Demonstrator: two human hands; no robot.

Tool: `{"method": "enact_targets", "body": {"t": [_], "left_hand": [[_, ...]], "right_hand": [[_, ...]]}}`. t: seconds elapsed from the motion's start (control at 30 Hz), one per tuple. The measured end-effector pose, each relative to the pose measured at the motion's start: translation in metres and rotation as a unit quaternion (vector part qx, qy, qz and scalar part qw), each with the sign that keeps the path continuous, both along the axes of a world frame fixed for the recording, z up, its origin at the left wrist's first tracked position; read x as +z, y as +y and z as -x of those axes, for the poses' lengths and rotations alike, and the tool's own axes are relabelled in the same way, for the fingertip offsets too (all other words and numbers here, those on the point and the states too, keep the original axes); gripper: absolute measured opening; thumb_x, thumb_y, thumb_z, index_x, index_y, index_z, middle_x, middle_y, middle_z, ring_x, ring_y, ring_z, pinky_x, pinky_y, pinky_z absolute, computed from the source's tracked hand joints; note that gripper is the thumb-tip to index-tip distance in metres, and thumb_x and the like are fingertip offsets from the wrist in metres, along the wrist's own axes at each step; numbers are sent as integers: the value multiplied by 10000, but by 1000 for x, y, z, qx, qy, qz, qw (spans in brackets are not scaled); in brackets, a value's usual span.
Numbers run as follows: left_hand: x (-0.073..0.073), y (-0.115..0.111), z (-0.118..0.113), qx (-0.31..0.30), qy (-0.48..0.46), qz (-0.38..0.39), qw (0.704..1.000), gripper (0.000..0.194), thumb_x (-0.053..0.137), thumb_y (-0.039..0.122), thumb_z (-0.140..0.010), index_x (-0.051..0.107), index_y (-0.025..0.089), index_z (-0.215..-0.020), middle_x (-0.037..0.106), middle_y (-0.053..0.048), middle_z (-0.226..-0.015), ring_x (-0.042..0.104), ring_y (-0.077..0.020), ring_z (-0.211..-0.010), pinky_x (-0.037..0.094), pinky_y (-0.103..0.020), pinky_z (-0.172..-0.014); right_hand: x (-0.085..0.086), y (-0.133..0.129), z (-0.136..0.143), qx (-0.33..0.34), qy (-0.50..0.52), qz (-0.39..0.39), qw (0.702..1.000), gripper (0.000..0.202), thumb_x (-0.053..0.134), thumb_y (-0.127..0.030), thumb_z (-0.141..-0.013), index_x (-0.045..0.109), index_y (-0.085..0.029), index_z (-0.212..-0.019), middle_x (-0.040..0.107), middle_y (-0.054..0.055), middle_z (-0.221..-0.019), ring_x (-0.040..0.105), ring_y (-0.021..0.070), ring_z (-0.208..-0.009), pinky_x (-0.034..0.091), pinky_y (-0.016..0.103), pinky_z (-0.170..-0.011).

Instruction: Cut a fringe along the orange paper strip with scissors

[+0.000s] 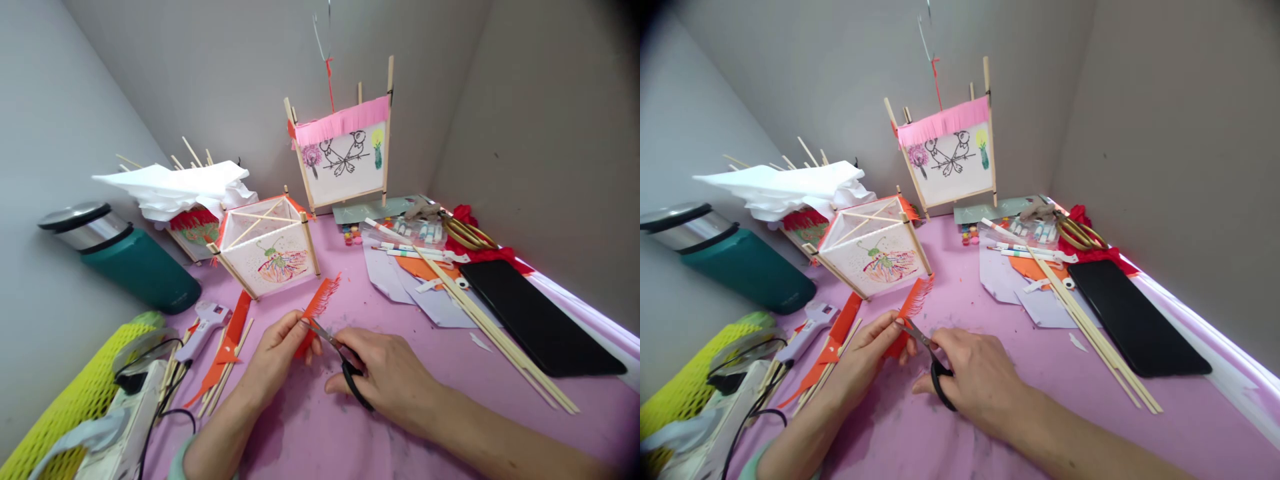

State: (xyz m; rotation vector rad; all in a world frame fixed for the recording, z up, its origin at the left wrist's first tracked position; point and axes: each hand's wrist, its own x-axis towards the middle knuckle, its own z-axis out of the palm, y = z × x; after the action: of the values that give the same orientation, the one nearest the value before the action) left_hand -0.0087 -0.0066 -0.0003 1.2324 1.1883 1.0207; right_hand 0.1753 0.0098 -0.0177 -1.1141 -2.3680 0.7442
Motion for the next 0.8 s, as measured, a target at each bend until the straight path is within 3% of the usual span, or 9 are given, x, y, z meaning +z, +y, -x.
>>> {"method": "enact_targets", "body": {"t": [0.8], "left_hand": [[2, 0, 1, -12, -27, 20, 999, 266, 489, 348, -876, 546, 152, -704, 586, -2, -617, 470, -99, -514, 358, -225, -547]], "right_hand": [[-2, -1, -1, 12, -22, -16, 1000, 271, 584, -465, -828, 527, -206, -773, 608, -26, -710, 523, 120, -590, 303, 219, -537]]}}
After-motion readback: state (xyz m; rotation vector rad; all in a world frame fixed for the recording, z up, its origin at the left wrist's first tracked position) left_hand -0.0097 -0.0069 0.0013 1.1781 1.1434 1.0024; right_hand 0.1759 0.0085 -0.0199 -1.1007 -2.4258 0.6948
